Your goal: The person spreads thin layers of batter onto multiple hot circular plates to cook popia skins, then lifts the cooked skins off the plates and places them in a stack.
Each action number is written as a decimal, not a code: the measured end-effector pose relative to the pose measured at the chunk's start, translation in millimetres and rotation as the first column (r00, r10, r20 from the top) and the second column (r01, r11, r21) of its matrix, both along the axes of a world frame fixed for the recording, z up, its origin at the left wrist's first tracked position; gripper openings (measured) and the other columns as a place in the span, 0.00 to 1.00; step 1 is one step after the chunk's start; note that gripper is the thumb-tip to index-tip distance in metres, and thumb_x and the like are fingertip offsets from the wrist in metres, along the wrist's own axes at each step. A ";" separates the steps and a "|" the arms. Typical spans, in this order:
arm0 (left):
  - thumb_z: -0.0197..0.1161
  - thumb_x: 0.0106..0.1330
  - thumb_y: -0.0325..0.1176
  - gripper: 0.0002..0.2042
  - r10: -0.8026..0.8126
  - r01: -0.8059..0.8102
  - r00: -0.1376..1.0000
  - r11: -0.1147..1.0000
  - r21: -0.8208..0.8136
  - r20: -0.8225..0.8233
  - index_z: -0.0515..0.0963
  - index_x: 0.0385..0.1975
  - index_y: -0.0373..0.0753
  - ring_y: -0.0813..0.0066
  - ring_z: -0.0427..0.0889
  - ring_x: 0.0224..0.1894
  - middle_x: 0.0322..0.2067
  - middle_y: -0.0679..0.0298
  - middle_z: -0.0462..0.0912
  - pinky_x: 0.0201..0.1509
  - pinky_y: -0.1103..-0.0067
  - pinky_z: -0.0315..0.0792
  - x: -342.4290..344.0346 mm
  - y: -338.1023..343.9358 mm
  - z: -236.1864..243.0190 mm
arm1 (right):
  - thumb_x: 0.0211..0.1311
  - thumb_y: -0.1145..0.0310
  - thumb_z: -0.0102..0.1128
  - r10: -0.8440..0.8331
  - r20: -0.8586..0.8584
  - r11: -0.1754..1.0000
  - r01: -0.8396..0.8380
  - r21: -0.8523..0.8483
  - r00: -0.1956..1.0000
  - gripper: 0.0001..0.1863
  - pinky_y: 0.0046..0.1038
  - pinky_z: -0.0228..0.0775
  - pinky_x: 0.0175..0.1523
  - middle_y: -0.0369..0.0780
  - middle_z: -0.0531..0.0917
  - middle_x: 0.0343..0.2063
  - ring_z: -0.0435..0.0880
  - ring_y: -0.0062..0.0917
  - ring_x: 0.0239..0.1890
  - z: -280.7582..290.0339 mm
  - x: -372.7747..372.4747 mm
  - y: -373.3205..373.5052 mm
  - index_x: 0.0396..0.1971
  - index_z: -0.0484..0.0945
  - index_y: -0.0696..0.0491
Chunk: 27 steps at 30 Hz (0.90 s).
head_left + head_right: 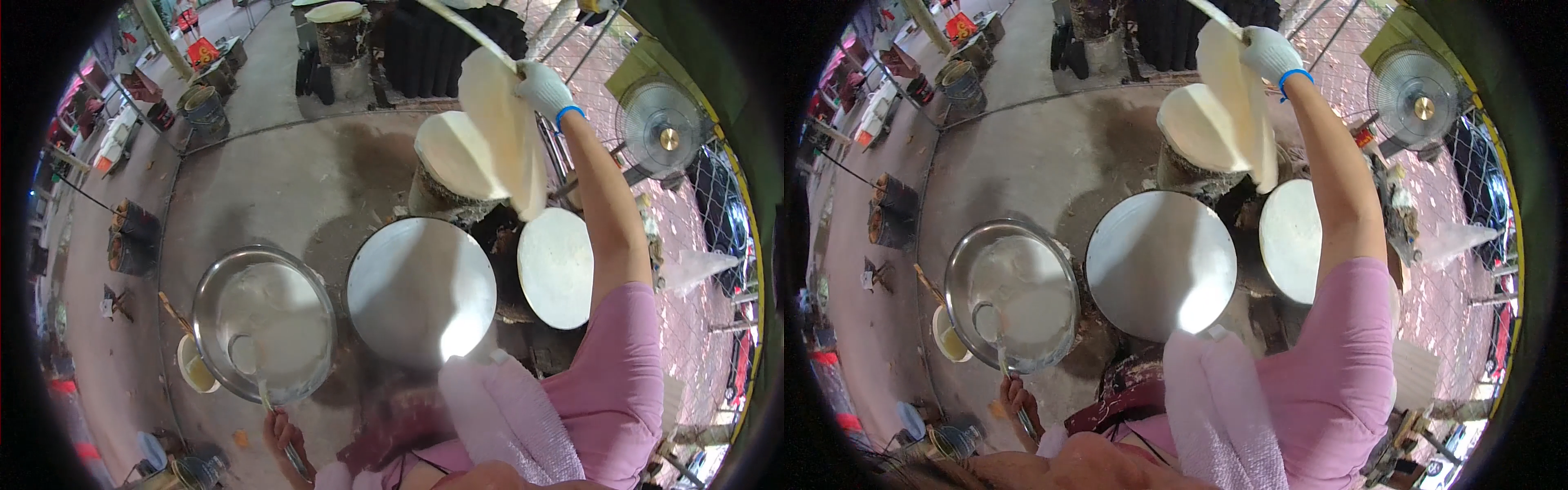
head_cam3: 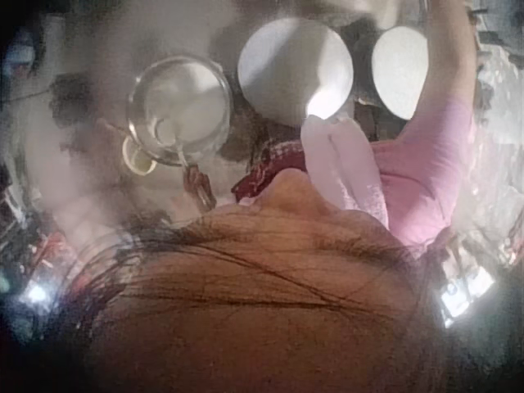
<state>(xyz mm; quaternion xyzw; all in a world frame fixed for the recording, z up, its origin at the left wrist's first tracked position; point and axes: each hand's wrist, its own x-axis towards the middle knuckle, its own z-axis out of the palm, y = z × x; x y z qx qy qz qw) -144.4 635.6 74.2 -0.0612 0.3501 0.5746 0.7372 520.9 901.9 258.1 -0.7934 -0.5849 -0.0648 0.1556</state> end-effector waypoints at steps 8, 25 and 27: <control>0.34 0.76 0.39 0.18 -0.008 0.007 1.000 0.998 0.060 0.012 0.65 0.47 0.30 0.86 0.64 0.11 0.19 0.73 0.65 0.16 0.83 0.58 10.5 -29.7 2.0 | 0.65 0.68 0.41 0.222 0.340 0.974 -0.193 -0.115 0.914 0.18 0.40 0.74 0.35 0.45 0.82 0.30 0.82 0.39 0.32 -204.3 -4.0 26.7 0.54 0.68 0.49; 0.45 0.73 0.41 0.11 -0.090 -0.083 0.838 0.954 -0.290 -0.538 0.69 0.31 0.43 0.91 0.54 0.08 0.15 0.78 0.58 0.15 0.90 0.54 21.5 -0.3 29.5 | 0.52 0.71 0.57 0.156 -0.058 0.967 -0.165 -0.195 0.986 0.29 0.40 0.71 0.49 0.49 0.80 0.41 0.79 0.43 0.43 -269.8 -65.6 -49.1 0.58 0.68 0.44; 0.49 0.72 0.39 0.09 -0.230 0.204 0.918 0.973 -0.112 -0.323 0.70 0.34 0.42 0.92 0.52 0.09 0.16 0.75 0.61 0.15 0.89 0.51 -7.4 20.8 -2.4 | 0.58 0.66 0.54 -0.070 -0.073 0.949 0.044 -0.312 0.995 0.24 0.41 0.72 0.43 0.48 0.80 0.38 0.80 0.44 0.39 -268.1 -89.5 -85.8 0.57 0.69 0.43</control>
